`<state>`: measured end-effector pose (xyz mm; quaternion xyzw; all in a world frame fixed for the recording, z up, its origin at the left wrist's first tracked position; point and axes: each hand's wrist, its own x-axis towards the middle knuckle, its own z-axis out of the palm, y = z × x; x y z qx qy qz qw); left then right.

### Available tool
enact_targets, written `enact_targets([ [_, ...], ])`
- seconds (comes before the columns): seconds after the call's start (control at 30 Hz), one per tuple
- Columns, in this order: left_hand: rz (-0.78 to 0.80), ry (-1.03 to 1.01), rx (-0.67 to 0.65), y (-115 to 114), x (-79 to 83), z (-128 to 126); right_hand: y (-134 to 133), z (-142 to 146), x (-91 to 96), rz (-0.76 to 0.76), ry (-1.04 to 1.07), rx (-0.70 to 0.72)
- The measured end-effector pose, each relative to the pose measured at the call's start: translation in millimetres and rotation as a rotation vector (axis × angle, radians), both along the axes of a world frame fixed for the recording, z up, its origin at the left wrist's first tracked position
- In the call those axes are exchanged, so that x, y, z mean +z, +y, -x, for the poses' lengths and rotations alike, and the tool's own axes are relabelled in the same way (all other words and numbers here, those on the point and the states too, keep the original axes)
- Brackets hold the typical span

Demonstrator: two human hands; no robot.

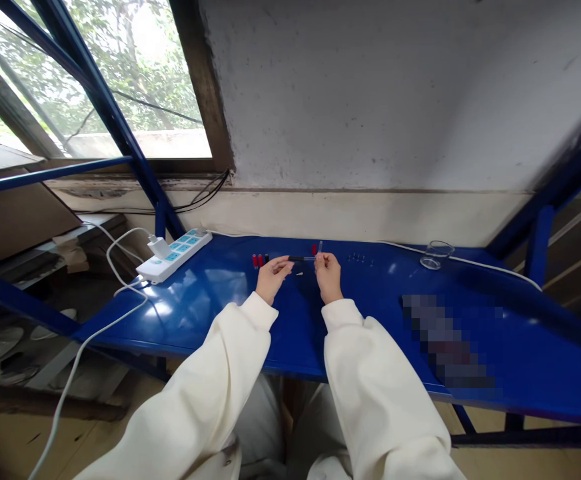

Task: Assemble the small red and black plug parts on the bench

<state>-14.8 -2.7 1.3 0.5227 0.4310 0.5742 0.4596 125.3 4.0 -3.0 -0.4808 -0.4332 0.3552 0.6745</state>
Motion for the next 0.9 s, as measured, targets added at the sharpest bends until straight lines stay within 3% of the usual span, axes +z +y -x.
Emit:
enact_targets([
  [0.13,-0.046,0.085,-0.186,-3,-2.2,-5,0,2,0.8,-0.026,0.084,0.027],
  [0.3,-0.075,0.168,-0.250,-5,-3.6,-5,2,2,-1.7,-0.026,0.109,0.053],
  [0.4,-0.130,0.191,-0.241,-5,-3.2,-5,1,3,-1.6,-0.016,0.151,0.057],
  [0.53,-0.207,0.161,-0.091,-6,-1.7,-7,0,7,-1.5,0.003,0.152,0.098],
  [0.7,-0.218,0.089,0.057,-6,0.8,-8,-3,10,-2.3,0.003,-0.144,0.077],
  [0.9,-0.194,0.075,0.040,-5,1.0,-9,-10,9,-2.3,-0.007,-0.482,-0.024],
])
